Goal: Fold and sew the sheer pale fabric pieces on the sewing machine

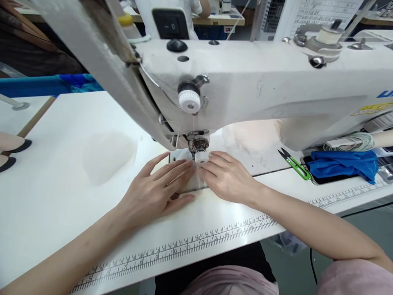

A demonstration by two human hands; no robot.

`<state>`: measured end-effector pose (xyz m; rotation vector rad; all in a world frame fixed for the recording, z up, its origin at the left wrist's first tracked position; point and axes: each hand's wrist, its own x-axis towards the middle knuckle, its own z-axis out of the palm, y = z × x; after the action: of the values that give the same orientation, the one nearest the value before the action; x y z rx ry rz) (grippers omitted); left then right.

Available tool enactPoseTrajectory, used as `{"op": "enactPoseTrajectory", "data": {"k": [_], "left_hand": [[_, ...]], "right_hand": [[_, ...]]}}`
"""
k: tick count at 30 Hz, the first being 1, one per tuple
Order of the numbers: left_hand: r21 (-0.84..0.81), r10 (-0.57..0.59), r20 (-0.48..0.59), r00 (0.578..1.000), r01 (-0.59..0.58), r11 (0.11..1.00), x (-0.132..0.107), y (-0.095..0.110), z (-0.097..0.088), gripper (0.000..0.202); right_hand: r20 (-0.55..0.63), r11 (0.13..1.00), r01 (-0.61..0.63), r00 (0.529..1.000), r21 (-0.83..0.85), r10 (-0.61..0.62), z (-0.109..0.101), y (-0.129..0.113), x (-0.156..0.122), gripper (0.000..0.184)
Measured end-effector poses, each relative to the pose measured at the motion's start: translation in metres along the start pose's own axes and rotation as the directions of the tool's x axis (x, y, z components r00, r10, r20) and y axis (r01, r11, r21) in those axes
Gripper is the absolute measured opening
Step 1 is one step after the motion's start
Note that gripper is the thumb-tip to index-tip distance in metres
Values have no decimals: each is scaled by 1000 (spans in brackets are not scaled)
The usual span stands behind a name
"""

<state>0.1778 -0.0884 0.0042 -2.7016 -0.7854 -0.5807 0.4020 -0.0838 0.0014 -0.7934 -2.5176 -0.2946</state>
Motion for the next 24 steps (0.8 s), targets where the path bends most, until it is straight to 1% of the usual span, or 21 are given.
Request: {"op": "enactPoseTrajectory", "data": {"k": [2, 3, 4, 5, 6, 7, 8, 10, 11, 12, 14, 19, 20, 24], "left_hand": [[-19, 59, -11, 998, -60, 998, -2, -1, -3, 44], [-8, 78, -16, 997, -78, 997, -3, -1, -3, 39], [11, 88, -19, 996, -87, 996, -3, -1, -4, 32], [27, 90, -26, 996, -89, 996, -4, 0, -3, 26], [34, 86, -35, 996, -85, 996, -5, 1, -3, 22], [30, 79, -45, 996, -77, 997, -5, 2, -2, 21], [20, 66, -56, 996, -65, 998, -6, 4, -2, 21], [5, 24, -64, 998, -24, 1000, -6, 8, -1, 24], [8, 4, -59, 998, -4, 1000, -6, 10, -1, 27], [13, -13, -47, 999, 14, 1000, -5, 11, -1, 30], [1, -43, -28, 999, 43, 999, -5, 13, 0, 33], [-98, -133, 20, 991, 134, 986, -3, 10, 2, 32], [-91, -128, 25, 991, 130, 987, -3, 9, 2, 31], [-10, -46, 33, 998, 46, 999, -4, 10, 0, 28]], "right_hand": [[18, 996, 34, 999, 79, -36, -3, 0, -2, 24], [34, 992, 43, 998, 117, -47, -5, 0, -3, 31], [50, 988, 45, 997, 147, -53, -6, 0, -4, 42], [64, 986, 41, 997, 163, -52, -6, 0, -5, 54], [77, 987, 34, 996, 160, -46, -6, -1, -5, 60], [83, 990, 22, 996, 137, -34, -5, -1, -5, 60], [82, 995, 13, 996, 99, -21, -4, -1, -5, 53], [49, 1000, 18, 999, 13, -19, -2, -2, -5, 30], [25, 999, 33, 999, -16, -32, -1, -2, -5, 23], [1, 998, 51, 999, -32, -51, -1, -2, -4, 20], [-29, 996, 85, 996, -35, -86, -1, -2, -4, 20], [-61, 995, 101, 993, -21, -102, -2, 1, -4, 17], [-71, 994, 106, 992, -14, -107, -1, 1, -4, 16], [-81, 993, 119, 990, 6, -118, -1, 1, -4, 17]]}}
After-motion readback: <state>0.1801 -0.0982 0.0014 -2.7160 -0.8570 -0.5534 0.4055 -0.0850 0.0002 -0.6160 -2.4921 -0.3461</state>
